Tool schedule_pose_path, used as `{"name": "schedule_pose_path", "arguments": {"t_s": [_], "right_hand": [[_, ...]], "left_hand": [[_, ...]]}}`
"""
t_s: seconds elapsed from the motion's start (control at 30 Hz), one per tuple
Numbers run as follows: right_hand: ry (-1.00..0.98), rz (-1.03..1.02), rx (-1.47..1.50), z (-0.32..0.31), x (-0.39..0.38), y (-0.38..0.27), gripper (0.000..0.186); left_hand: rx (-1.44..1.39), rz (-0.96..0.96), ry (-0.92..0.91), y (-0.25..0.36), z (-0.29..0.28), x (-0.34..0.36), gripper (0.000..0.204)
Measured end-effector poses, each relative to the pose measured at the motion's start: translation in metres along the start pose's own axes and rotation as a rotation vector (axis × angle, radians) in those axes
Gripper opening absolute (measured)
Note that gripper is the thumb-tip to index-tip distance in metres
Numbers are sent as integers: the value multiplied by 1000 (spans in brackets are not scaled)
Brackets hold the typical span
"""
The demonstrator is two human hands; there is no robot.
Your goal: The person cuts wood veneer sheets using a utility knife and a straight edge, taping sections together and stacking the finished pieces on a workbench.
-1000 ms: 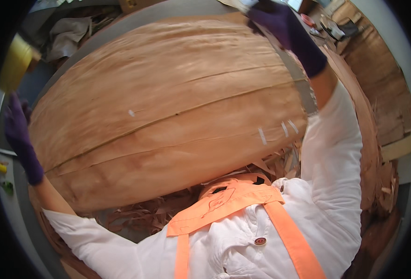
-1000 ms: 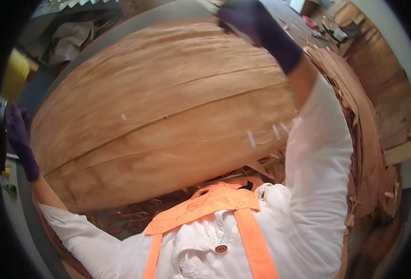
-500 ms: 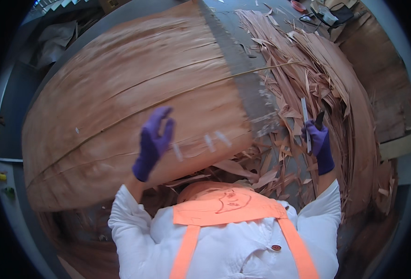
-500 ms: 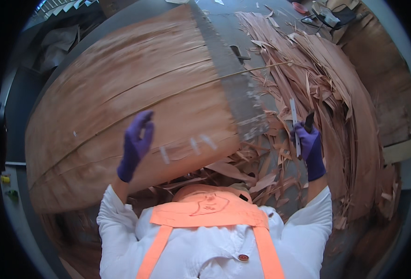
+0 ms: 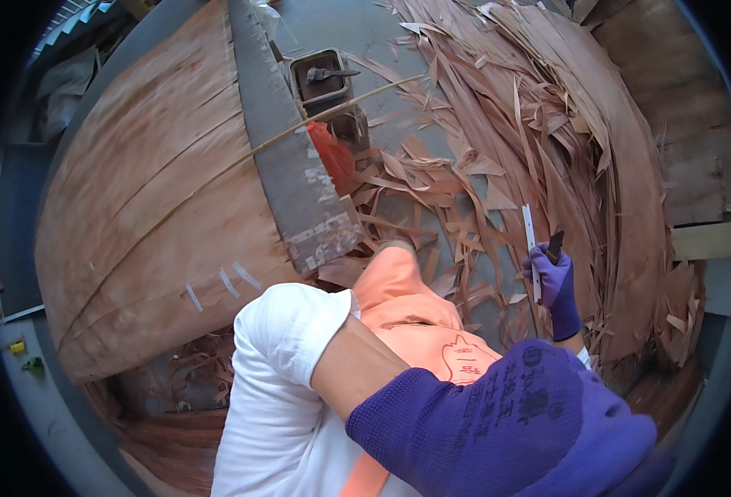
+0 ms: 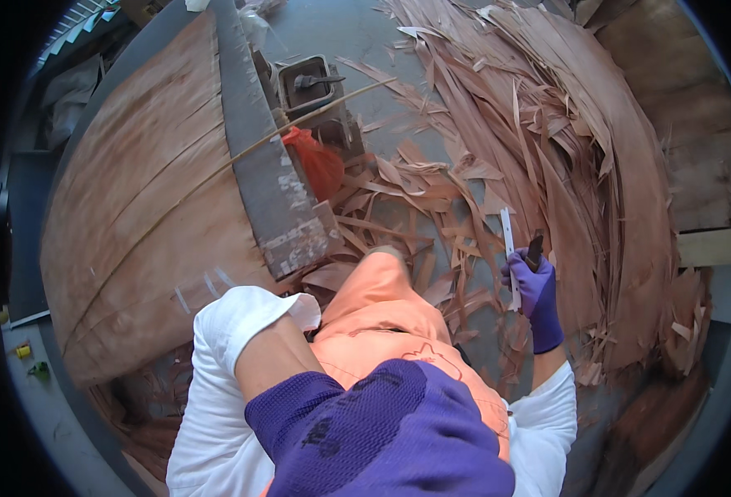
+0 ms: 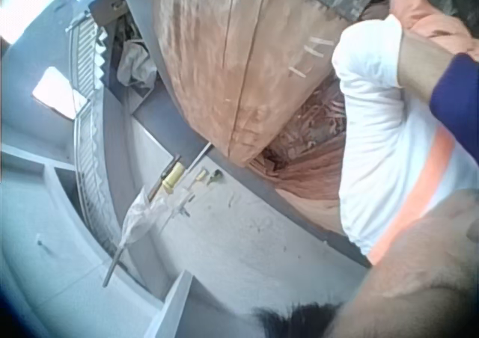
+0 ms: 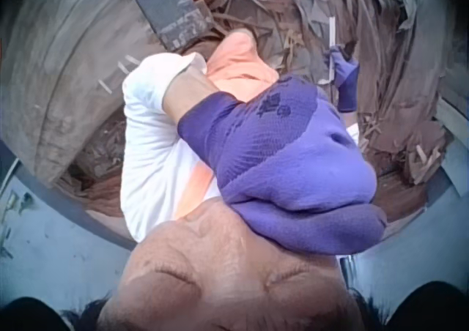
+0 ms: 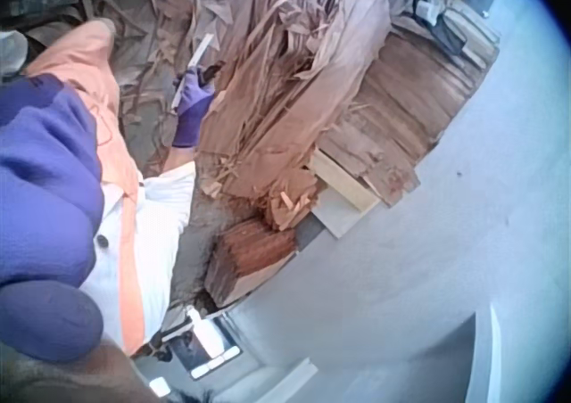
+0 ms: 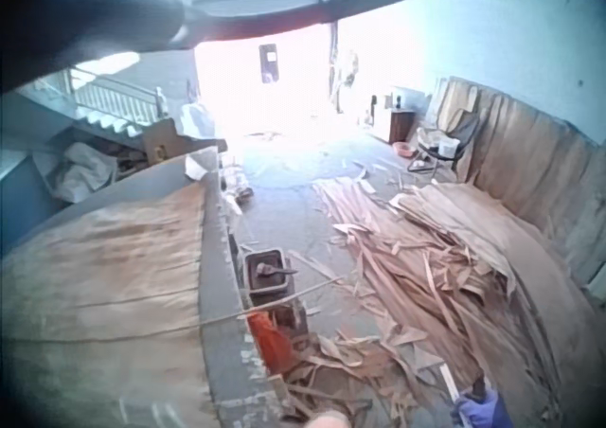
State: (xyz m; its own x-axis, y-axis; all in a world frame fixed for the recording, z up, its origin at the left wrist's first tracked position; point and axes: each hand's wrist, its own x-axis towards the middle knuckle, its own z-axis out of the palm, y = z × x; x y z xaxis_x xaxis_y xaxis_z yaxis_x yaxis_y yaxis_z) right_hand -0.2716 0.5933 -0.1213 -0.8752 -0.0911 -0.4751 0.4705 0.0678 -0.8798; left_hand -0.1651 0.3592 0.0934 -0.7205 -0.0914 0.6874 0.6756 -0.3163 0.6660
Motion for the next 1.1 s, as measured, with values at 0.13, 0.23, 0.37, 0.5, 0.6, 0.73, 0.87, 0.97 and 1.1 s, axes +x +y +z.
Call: {"name": "schedule_pose_path", "arguments": {"t_s": [0.13, 0.23, 0.37, 0.5, 0.6, 0.73, 0.87, 0.97, 1.1], "right_hand": [[1, -33, -120, -9, 53, -33, 11], [16, -77, -139, -19, 105, -62, 11], [25, -110, -250, -71, 189, -112, 11], [43, -50, -177, -130, 280, -133, 12], [134, -20, -233, -170, 352, -131, 14], [48, 16, -197, -181, 468, -139, 11], [-267, 13, -426, -133, 616, -186, 9], [-337, 47, -444, -66, 715, -229, 10], [-542, 19, -497, 53, 768, -299, 9]], "left_hand": [[95, 299, 9, -46, -22, 49, 21], [217, 504, 48, -94, -32, 80, 18], [282, 609, 161, -147, -66, 160, 24], [491, 666, 92, -175, -106, 218, 35], [691, 654, 16, -190, -130, 253, 39], [1076, 421, 13, -223, -157, 278, 42], [1420, 32, 181, -274, -201, 278, 37], [1512, -392, 313, -294, -232, 277, 22], [1647, -605, 734, -324, -253, 268, 27]]}}
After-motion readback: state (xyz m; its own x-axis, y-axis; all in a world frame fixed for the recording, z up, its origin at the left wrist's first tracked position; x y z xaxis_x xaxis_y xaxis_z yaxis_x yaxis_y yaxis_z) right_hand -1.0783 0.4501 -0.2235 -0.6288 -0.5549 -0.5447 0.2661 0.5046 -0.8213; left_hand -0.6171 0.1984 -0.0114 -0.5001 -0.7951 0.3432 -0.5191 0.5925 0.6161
